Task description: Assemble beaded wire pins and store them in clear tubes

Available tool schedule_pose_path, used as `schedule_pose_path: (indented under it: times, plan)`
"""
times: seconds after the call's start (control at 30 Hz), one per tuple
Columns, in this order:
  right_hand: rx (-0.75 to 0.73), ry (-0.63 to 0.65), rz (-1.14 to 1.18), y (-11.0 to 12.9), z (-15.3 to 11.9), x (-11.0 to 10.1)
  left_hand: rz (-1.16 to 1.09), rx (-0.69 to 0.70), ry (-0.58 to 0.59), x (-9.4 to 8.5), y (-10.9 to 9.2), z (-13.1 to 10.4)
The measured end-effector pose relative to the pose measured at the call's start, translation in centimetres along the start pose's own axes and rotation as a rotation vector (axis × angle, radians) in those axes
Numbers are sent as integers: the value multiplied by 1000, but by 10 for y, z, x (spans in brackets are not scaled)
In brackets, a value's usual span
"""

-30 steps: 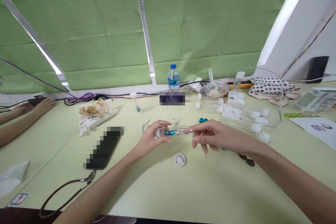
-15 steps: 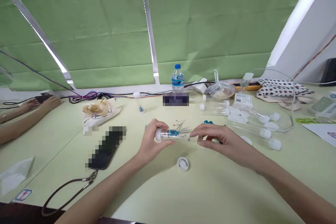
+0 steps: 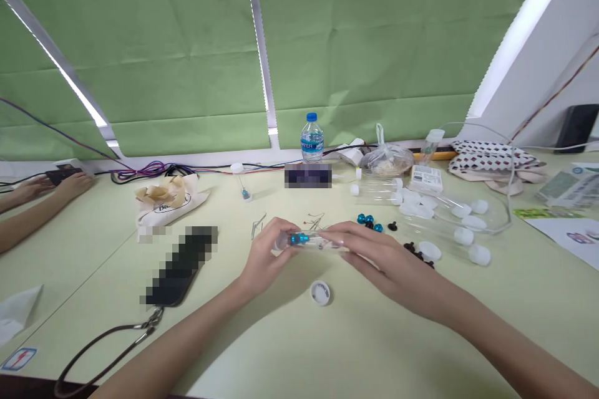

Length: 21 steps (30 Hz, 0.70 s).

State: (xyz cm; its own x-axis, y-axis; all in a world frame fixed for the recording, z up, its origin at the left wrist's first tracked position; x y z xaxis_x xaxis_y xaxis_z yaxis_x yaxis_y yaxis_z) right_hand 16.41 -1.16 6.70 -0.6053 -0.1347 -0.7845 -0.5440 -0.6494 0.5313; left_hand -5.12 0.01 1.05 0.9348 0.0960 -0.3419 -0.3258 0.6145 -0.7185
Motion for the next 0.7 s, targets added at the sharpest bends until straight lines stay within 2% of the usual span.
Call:
schedule_pose_path:
  times: [0.1,0.17,0.43,0.57,0.7]
  plan:
    - [91,-196,-41,-7,-6,-4,8,-69,-55,-3,6,2]
    - [115,-272,-26,-11,-9,-7,-15,-74,-48,-3,9,3]
    - [-119,-344,-115,-8,-10,-8,-47,-11,49,1,8,-1]
    - [-19,-442,-165,-7,-13,-2,-71,-31,84,4,8,-4]
    - [111,-547,-32,-9,-17,2,-89,-2,86,6,7,-6]
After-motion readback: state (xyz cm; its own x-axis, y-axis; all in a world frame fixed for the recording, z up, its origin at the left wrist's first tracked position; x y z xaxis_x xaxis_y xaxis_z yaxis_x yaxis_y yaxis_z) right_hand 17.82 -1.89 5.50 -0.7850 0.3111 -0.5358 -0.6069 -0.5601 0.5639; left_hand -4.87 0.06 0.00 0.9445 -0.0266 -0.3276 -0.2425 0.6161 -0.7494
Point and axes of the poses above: each hand's wrist, its own z-axis towards the middle knuckle, its own x-axis out of the palm, y = z × x, the point moved 3 cm from there along z, towards the middle knuckle, and after that the axes turned 5 degrees about -y, right-handed, at the moved point
